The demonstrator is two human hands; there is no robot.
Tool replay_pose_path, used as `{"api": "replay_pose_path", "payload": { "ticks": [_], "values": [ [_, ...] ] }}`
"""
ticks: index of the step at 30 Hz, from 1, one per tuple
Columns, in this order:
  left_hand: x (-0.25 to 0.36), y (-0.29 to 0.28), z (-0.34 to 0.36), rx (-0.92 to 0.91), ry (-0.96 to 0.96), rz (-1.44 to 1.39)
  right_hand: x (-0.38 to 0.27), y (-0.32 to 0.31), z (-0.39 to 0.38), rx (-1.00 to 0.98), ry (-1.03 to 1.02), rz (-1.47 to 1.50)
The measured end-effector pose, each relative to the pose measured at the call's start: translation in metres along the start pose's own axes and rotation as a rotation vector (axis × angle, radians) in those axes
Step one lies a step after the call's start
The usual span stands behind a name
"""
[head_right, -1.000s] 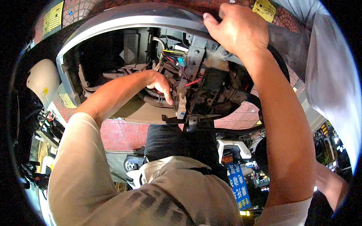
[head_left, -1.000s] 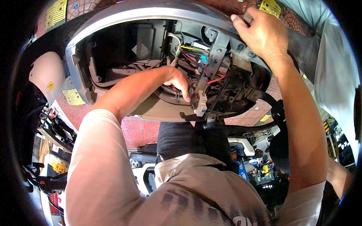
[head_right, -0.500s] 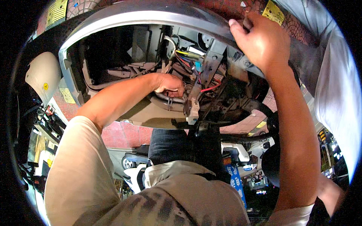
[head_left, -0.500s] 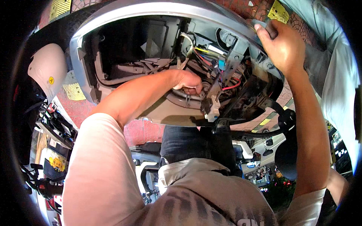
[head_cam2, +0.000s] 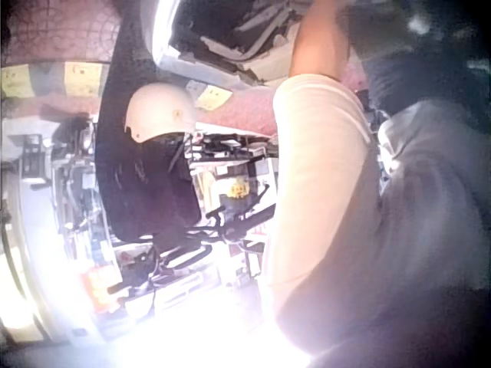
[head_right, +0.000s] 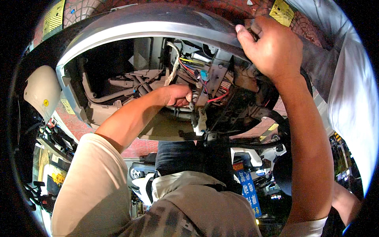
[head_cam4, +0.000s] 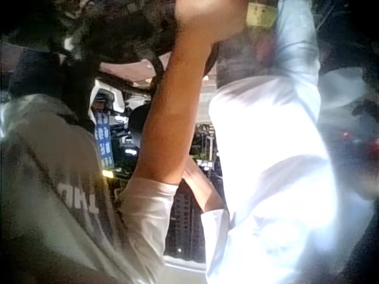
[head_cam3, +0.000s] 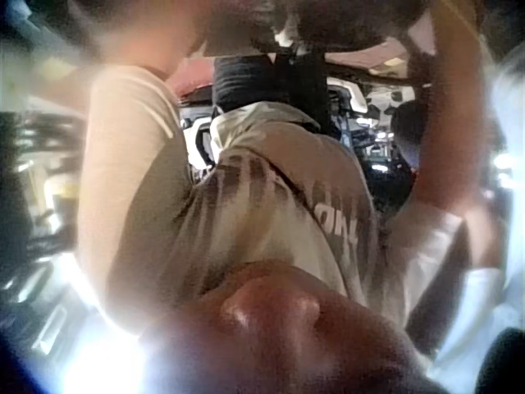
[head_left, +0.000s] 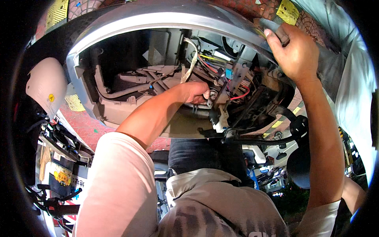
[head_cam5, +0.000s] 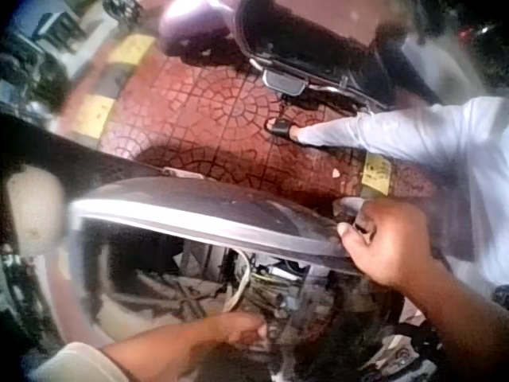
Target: The person uses a power drill to unscrew components from the interior of a motorcycle's storage compartment and manipulates internal parts and wires by hand.
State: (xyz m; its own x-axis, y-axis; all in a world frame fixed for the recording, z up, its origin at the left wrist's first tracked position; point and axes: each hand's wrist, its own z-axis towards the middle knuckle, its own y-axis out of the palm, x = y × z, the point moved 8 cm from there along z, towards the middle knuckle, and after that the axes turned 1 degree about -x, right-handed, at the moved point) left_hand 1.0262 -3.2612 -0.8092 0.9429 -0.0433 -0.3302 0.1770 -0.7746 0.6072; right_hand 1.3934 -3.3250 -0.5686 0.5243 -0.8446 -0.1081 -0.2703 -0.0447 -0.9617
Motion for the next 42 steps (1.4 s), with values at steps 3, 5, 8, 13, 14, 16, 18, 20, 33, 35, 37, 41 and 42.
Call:
{"api": "replay_pose_path", "payload": {
  "ticks": [3,5,8,13,14,16,18,20,33,35,37,41,42],
  "values": [
    [-0.003,-0.001,0.006,-0.111,0.006,0.086,0.001,0.002,-0.001,-0.047,0.031,-0.001],
    [-0.006,-0.003,0.016,-0.129,0.048,0.257,0.002,0.004,0.001,-0.078,0.056,0.008],
    [-0.02,-0.01,0.035,-0.285,-0.026,0.359,-0.001,0.004,0.0,-0.083,0.066,0.02],
    [-0.017,-0.014,0.072,-0.062,0.035,0.933,0.003,0.007,0.002,-0.142,0.083,0.019],
    [-0.011,-0.016,0.079,0.078,0.098,1.099,0.002,0.008,0.003,-0.169,0.081,0.026],
    [-0.013,-0.004,0.102,-0.059,0.295,1.692,-0.001,0.008,0.004,-0.18,0.083,0.011],
    [-0.014,0.007,0.094,-0.131,0.333,1.941,0.003,0.011,0.003,-0.188,0.089,-0.005],
    [-0.019,0.008,0.09,-0.195,0.39,2.148,0.003,0.015,0.004,-0.195,0.075,-0.008],
    [-0.006,0.007,0.01,-0.252,-0.018,0.522,0.007,0.012,0.003,-0.142,0.055,-0.054],
    [-0.004,0.004,0.008,-0.277,-0.043,0.518,0.004,0.01,0.002,-0.153,0.07,-0.022],
    [-0.006,0.003,0.008,-0.351,-0.083,0.537,0.004,0.01,0.0,-0.138,0.065,-0.007],
    [-0.018,-0.005,0.025,-0.406,-0.086,0.474,0.001,0.01,0.002,-0.106,0.027,-0.059],
    [-0.017,-0.004,0.024,-0.375,-0.096,0.509,0.002,0.01,0.001,-0.113,0.042,-0.046]
  ]
}}
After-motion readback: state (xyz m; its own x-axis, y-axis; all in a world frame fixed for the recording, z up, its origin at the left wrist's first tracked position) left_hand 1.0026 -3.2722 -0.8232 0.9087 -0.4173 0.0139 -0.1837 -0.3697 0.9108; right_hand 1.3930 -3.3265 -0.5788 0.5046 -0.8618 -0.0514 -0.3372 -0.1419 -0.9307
